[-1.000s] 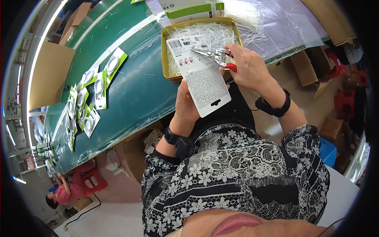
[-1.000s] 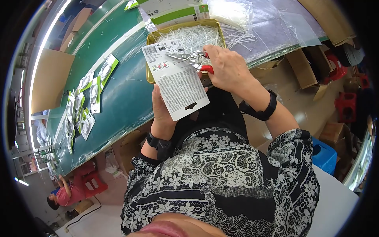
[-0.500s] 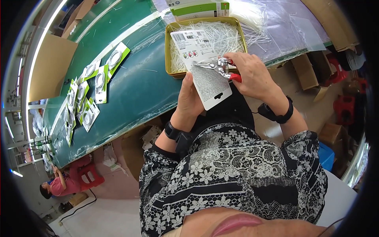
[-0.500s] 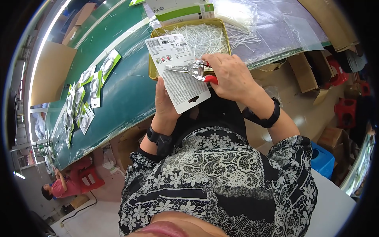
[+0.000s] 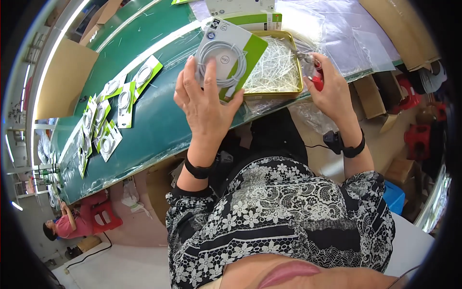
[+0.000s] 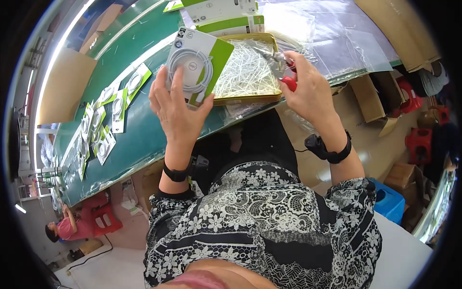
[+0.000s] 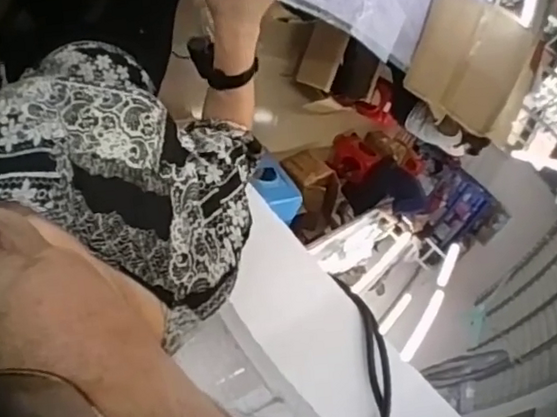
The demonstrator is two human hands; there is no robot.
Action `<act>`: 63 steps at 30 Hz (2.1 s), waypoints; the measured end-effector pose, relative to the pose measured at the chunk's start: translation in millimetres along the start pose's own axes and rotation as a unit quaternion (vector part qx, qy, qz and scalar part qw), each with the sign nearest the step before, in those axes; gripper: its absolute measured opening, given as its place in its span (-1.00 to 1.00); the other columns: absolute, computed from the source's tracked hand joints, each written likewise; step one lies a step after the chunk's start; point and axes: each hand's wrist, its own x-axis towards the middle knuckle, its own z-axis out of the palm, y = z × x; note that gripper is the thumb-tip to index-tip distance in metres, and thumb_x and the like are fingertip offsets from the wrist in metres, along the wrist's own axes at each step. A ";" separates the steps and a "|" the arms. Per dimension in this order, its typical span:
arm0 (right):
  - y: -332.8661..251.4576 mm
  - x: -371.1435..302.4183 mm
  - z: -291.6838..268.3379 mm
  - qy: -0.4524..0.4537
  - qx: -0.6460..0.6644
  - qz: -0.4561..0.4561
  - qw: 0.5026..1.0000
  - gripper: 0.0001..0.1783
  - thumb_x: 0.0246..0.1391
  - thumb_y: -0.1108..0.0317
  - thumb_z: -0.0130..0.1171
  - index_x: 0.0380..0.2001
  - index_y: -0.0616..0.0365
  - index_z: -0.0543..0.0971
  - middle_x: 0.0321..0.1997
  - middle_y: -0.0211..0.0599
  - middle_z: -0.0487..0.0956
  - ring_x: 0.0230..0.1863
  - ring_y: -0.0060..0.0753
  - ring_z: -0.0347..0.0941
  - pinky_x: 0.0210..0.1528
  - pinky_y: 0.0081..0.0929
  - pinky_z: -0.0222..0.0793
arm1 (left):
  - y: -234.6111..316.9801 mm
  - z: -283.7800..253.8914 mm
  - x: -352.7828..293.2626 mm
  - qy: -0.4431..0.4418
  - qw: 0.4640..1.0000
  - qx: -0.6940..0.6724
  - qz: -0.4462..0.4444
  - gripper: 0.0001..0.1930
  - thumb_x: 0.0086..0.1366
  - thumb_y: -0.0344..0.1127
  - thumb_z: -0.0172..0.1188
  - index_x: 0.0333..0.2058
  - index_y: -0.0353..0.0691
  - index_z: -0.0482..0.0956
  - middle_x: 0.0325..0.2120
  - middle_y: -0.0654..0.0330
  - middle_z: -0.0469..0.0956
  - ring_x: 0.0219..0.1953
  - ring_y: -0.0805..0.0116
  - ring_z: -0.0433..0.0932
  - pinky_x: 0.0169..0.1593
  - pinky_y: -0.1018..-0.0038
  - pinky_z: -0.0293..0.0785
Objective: The person picks up packaged USB cables and uses shears to cut the plastic ties securing them to the cardboard. They then pull the cut ties out by hand and place the separated cables into a pile on the table.
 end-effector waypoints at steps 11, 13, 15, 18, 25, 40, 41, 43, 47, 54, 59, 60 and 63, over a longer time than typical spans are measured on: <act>-7.9 16.0 1.7 -0.018 -0.184 -0.129 0.974 -0.45 -0.16 0.40 0.29 -0.02 0.12 0.39 -0.19 -0.20 0.52 -0.10 -0.12 0.43 -0.04 -0.29 0.30 | 2.0 7.7 0.5 -0.035 0.999 -0.020 0.020 -0.24 -0.13 -0.15 0.47 0.12 -0.02 0.40 0.21 -0.06 0.15 0.20 -0.04 0.13 0.16 0.11 0.05; -7.4 16.7 -0.7 -0.012 -0.193 -0.139 0.971 -0.46 -0.16 0.40 0.29 -0.02 0.12 0.40 -0.19 -0.22 0.51 -0.11 -0.14 0.42 -0.05 -0.30 0.29 | 0.1 7.5 0.9 -0.034 0.999 -0.031 0.017 -0.24 -0.13 -0.15 0.47 0.12 -0.02 0.40 0.21 -0.06 0.15 0.20 -0.04 0.13 0.16 0.10 0.04; -6.8 17.3 -2.8 0.000 -0.212 -0.162 0.964 -0.47 -0.14 0.39 0.28 -0.03 0.12 0.41 -0.21 -0.25 0.51 -0.12 -0.17 0.42 -0.08 -0.32 0.29 | -0.5 6.3 2.4 -0.036 0.999 0.005 0.031 -0.25 -0.13 -0.15 0.47 0.11 -0.03 0.41 0.21 -0.06 0.15 0.20 -0.04 0.13 0.16 0.10 0.04; -7.4 21.9 -4.4 -0.007 -0.225 -0.170 0.959 -0.50 -0.12 0.39 0.27 -0.03 0.12 0.42 -0.23 -0.28 0.50 -0.14 -0.20 0.41 -0.10 -0.32 0.28 | 1.1 5.0 3.5 -0.039 0.998 0.022 0.043 -0.25 -0.13 -0.15 0.47 0.11 -0.04 0.42 0.21 -0.07 0.15 0.20 -0.04 0.13 0.17 0.10 0.04; -3.4 28.2 -5.9 -0.011 -0.284 -0.198 0.938 -0.54 -0.08 0.40 0.23 -0.04 0.13 0.44 -0.29 -0.32 0.47 -0.17 -0.25 0.41 -0.14 -0.34 0.28 | 1.2 5.8 4.4 -0.055 0.996 0.017 0.062 -0.27 -0.15 -0.16 0.47 0.09 -0.05 0.43 0.21 -0.07 0.15 0.20 -0.06 0.14 0.18 0.11 0.02; 6.6 52.3 -9.4 -0.021 -0.250 -0.243 0.937 -0.52 -0.11 0.47 0.21 -0.03 0.16 0.43 -0.20 -0.27 0.52 -0.13 -0.24 0.41 -0.10 -0.37 0.25 | -12.1 18.4 2.0 -0.064 0.996 -0.059 0.020 -0.16 -0.17 -0.16 0.47 0.17 -0.02 0.33 0.19 -0.02 0.19 0.21 0.01 0.16 0.19 0.13 0.02; 4.7 51.9 -10.3 -0.022 -0.255 -0.245 0.935 -0.52 -0.12 0.48 0.21 -0.03 0.16 0.43 -0.20 -0.28 0.52 -0.13 -0.25 0.41 -0.09 -0.37 0.25 | -12.9 18.0 2.0 -0.064 0.996 -0.058 0.020 -0.16 -0.17 -0.16 0.47 0.17 -0.02 0.33 0.19 -0.02 0.19 0.21 0.01 0.16 0.19 0.13 0.02; 1.6 51.8 -11.1 -0.023 -0.264 -0.248 0.932 -0.51 -0.14 0.49 0.21 -0.03 0.16 0.44 -0.20 -0.29 0.52 -0.13 -0.27 0.40 -0.08 -0.37 0.23 | -13.6 17.0 2.4 -0.062 0.997 -0.013 0.035 -0.15 -0.18 -0.21 0.49 0.17 -0.03 0.33 0.19 0.00 0.21 0.21 0.00 0.17 0.21 0.13 0.03; 0.6 52.5 -7.8 -0.015 -0.292 -0.259 0.921 -0.52 -0.14 0.49 0.19 -0.04 0.17 0.45 -0.20 -0.31 0.51 -0.15 -0.29 0.40 -0.10 -0.38 0.23 | -7.1 14.2 4.4 -0.061 0.997 0.010 0.048 -0.13 -0.20 -0.24 0.50 0.17 -0.04 0.33 0.19 0.01 0.21 0.21 -0.01 0.17 0.23 0.14 0.03; 2.3 54.4 -0.5 -0.011 -0.326 -0.278 0.903 -0.54 -0.12 0.48 0.15 -0.05 0.20 0.46 -0.21 -0.30 0.52 -0.17 -0.33 0.42 -0.11 -0.39 0.26 | -6.4 15.4 5.1 -0.065 0.997 0.009 0.052 -0.14 -0.16 -0.17 0.47 0.19 -0.04 0.30 0.20 -0.02 0.18 0.20 0.01 0.17 0.18 0.11 0.01; -11.9 65.3 -8.4 -0.174 -0.344 -0.192 0.902 -0.54 -0.12 0.47 0.19 -0.04 0.17 0.45 -0.26 -0.28 0.54 -0.21 -0.30 0.46 -0.07 -0.31 0.31 | -9.9 15.6 5.2 -0.048 0.998 -0.001 0.034 -0.12 -0.17 -0.16 0.47 0.19 -0.07 0.29 0.18 -0.03 0.20 0.20 -0.01 0.18 0.18 0.11 0.04; -10.9 67.9 -6.1 -0.173 -0.345 -0.192 0.902 -0.54 -0.12 0.47 0.19 -0.04 0.17 0.45 -0.26 -0.28 0.54 -0.21 -0.30 0.46 -0.07 -0.31 0.31 | -10.5 16.1 5.6 -0.040 0.999 -0.008 0.025 -0.12 -0.17 -0.16 0.48 0.19 -0.08 0.29 0.18 -0.03 0.21 0.21 -0.02 0.18 0.18 0.11 0.05; -1.0 76.7 11.5 -0.056 -0.069 -0.220 0.971 -0.49 -0.13 0.47 0.24 -0.02 0.12 0.45 -0.30 -0.26 0.55 -0.22 -0.25 0.50 -0.09 -0.28 0.36 | -11.4 18.9 5.0 -0.077 0.994 -0.083 0.012 -0.11 -0.18 -0.15 0.47 0.19 -0.11 0.29 0.16 -0.04 0.23 0.20 -0.03 0.19 0.18 0.11 0.06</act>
